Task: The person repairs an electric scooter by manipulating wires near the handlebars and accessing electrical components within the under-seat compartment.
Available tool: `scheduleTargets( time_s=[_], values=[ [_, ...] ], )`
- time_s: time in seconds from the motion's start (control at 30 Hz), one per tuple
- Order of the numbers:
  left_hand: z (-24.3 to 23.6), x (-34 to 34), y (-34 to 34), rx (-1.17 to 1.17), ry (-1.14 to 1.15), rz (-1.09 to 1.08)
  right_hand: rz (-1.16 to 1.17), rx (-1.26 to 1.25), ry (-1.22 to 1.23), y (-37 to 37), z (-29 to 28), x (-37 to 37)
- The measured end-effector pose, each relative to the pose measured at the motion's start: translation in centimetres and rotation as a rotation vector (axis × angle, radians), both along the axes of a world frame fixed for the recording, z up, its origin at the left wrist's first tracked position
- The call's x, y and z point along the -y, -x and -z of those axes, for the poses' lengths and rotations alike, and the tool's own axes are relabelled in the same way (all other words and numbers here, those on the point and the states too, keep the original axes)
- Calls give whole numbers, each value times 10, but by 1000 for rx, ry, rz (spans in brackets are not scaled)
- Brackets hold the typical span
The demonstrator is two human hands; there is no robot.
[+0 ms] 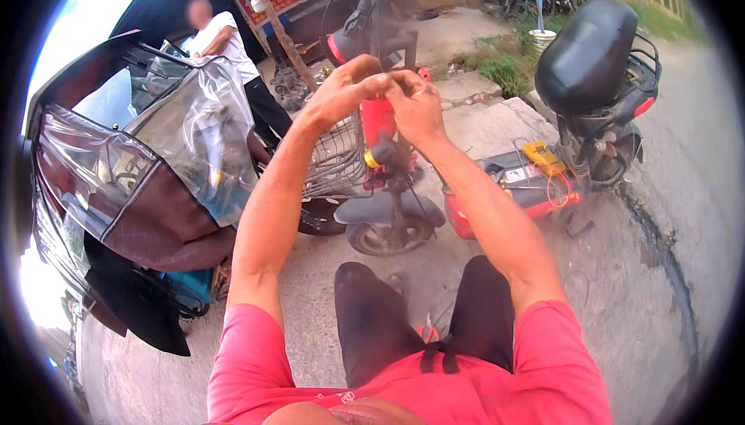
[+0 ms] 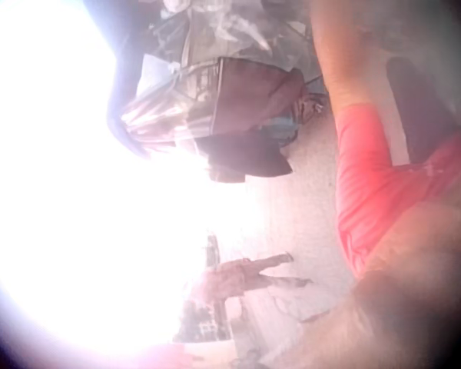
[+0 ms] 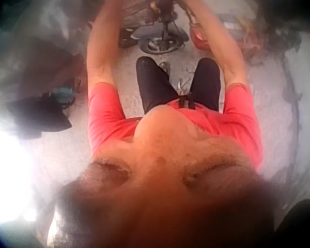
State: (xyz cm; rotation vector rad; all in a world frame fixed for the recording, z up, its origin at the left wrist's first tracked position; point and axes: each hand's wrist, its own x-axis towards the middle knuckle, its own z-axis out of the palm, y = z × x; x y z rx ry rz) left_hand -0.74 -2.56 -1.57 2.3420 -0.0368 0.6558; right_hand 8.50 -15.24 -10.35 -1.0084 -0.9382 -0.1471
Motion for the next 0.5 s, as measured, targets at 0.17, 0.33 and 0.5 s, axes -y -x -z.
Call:
scheduleTargets(
  time_s=[0.17,0.33,0.5],
  values=[
    [-17,-19,22,-36,-19,1,-83,-68,-15,-10,4,-8],
    [-17,-15,36,52,-51,-98,22,-54,-13,-5,1,-9],
    [-12,1,51,97,-4,-119,247,100,13,-1,-2,-6]
  ],
)
